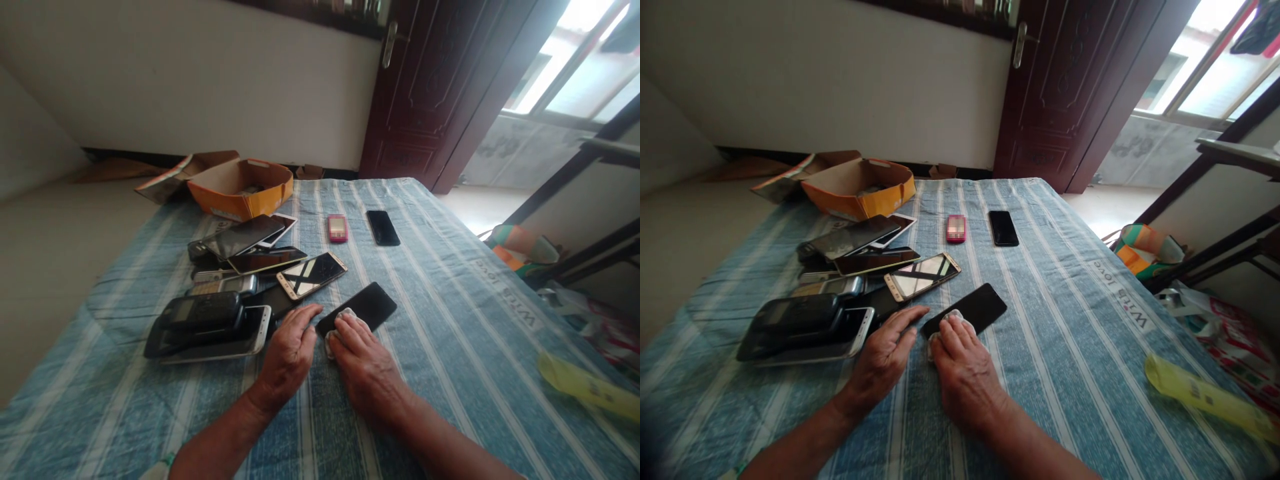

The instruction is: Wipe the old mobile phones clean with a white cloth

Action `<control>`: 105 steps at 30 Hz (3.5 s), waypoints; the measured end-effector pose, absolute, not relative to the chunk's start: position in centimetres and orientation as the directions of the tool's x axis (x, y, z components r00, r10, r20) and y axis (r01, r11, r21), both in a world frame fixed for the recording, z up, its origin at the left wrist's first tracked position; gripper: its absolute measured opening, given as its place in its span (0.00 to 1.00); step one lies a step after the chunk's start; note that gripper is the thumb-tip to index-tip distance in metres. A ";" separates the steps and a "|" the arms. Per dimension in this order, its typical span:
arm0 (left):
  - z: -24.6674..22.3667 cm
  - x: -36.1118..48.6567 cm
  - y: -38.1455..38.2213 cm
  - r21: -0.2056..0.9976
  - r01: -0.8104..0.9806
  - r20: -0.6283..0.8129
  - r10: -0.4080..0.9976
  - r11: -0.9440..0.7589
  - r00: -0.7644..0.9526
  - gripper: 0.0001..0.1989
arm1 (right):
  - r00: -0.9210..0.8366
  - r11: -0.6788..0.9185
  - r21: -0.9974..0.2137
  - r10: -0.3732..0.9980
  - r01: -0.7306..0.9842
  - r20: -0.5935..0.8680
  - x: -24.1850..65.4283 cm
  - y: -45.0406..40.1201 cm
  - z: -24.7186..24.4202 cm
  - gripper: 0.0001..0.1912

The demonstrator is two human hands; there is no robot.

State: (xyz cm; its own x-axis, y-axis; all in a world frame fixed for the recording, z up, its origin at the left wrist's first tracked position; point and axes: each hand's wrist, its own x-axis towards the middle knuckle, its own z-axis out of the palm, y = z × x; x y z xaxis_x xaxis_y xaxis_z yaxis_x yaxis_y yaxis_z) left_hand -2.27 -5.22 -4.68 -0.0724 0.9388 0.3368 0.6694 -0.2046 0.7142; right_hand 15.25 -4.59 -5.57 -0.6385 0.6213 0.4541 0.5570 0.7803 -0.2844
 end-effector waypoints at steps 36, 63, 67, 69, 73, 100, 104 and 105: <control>-6.0 -2.2 -5.2 0.268 0.866 0.542 0.809 -0.423 0.227 0.27 | -0.438 0.540 -0.379 0.838 0.751 0.326 16.5 1.5 -4.8 0.15; -6.2 -2.5 -5.1 0.276 0.846 0.524 0.810 -0.456 0.265 0.29 | -0.471 0.587 -0.352 0.804 0.729 0.363 16.4 1.7 -4.9 0.15; -5.8 -2.4 -5.1 0.285 0.849 0.508 0.821 -0.445 0.260 0.29 | -0.364 0.486 -0.354 0.859 0.799 0.360 17.0 2.1 -5.4 0.16; -5.7 -2.4 -5.1 0.280 0.852 0.504 0.823 -0.442 0.261 0.29 | -0.321 0.443 -0.341 0.877 0.829 0.359 17.2 2.0 -5.6 0.17; -5.7 -2.3 -5.2 0.281 0.858 0.493 0.832 -0.430 0.256 0.29 | -0.309 0.433 -0.305 0.872 0.848 0.379 17.3 1.2 -6.4 0.19; -6.3 -2.3 -4.9 0.306 0.854 0.498 0.836 -0.420 0.233 0.29 | -0.292 0.472 -0.274 0.811 0.838 0.507 19.3 -2.3 -7.7 0.21; -6.3 -2.3 -4.9 0.297 0.852 0.507 0.828 -0.430 0.241 0.28 | -0.372 0.546 -0.208 0.757 0.811 0.537 18.2 -3.5 -7.9 0.22; -6.4 -2.3 -4.8 0.294 0.854 0.508 0.827 -0.430 0.241 0.28 | -0.393 0.569 -0.197 0.740 0.798 0.547 17.8 -3.8 -7.8 0.21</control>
State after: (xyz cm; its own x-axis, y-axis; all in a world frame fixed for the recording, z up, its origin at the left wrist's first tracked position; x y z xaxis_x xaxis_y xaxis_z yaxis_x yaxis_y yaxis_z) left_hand -2.27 -4.83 -6.38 0.2409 0.8269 0.5081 0.8536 -0.4297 0.2944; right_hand 17.82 -3.83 -7.79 -0.3929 0.7395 0.5466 0.7981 0.5695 -0.1968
